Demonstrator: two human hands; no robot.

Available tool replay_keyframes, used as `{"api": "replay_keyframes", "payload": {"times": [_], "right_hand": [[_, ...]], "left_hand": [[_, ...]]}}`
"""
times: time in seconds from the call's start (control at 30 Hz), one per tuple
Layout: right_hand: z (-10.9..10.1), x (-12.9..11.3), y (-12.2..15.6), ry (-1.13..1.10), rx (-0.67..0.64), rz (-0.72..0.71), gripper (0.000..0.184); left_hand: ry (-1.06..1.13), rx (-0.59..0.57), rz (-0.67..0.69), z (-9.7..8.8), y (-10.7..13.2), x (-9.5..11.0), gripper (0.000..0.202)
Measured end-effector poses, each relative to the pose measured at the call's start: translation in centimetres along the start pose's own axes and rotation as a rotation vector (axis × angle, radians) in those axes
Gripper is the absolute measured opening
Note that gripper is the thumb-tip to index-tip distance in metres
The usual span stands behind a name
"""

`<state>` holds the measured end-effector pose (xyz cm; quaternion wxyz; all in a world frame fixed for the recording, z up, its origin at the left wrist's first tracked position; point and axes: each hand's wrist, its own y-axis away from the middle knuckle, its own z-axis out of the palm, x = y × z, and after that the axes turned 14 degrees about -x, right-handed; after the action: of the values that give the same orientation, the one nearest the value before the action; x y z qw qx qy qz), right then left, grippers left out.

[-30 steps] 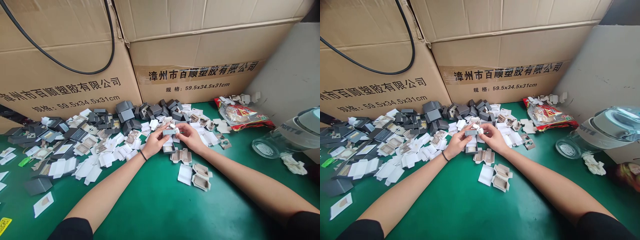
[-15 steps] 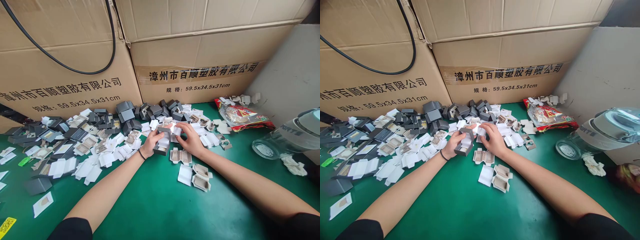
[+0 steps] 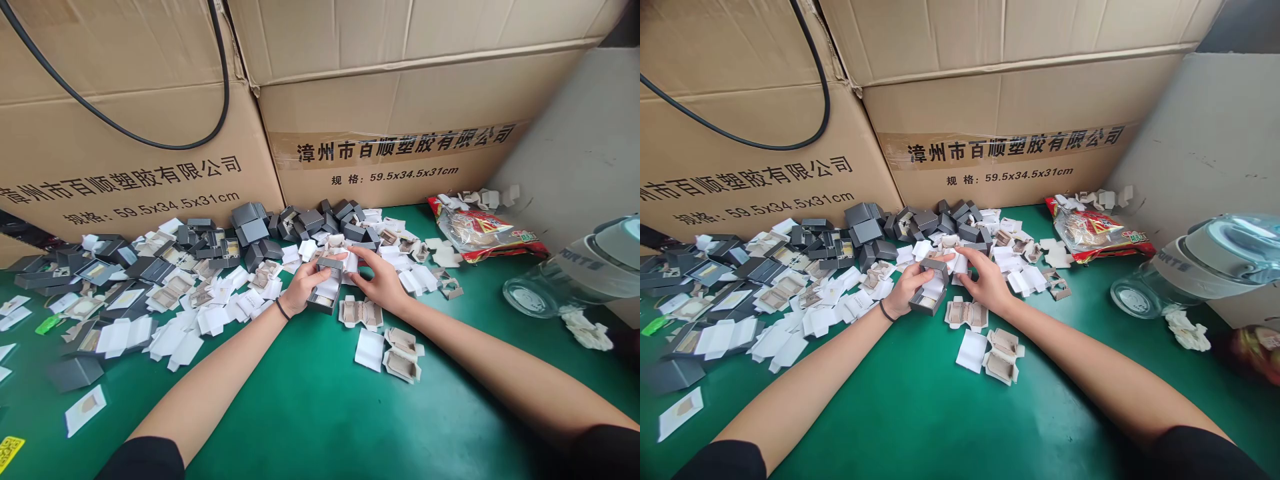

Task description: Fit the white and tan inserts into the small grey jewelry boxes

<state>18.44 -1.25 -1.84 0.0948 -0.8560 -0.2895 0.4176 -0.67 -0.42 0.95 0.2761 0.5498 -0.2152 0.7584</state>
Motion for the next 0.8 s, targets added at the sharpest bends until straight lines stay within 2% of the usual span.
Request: {"api": "replay_keyframes", "payload": {"times": [0.17,0.37,0.67,0.8], "right_hand": [[-0.05,-0.17,0.04,0.040,-0.029,-0.036,0.048],[0.02,-0.31,-0.03,0.149,0.015,-0.045,0.046],[0.31,-0.60,0.28,0.248,0.048,-0.025,0.049],[0.38,-0.68,0.32,0.258,0.021,-0.028,0.049]], "left_hand": [[-0.107,-0.067,0.001,-0.37,-0.14,-0.39,0.041],[-0.174,-0.073,0.004,-0.45,-0.19,-0.44,0.045],[-0.216,-0.067,0.027,-0.47,-0.28,-0.84,0.038],[-0.227,-0.069,0.018,-0.52,-0.39,-0.96,0.040]]}}
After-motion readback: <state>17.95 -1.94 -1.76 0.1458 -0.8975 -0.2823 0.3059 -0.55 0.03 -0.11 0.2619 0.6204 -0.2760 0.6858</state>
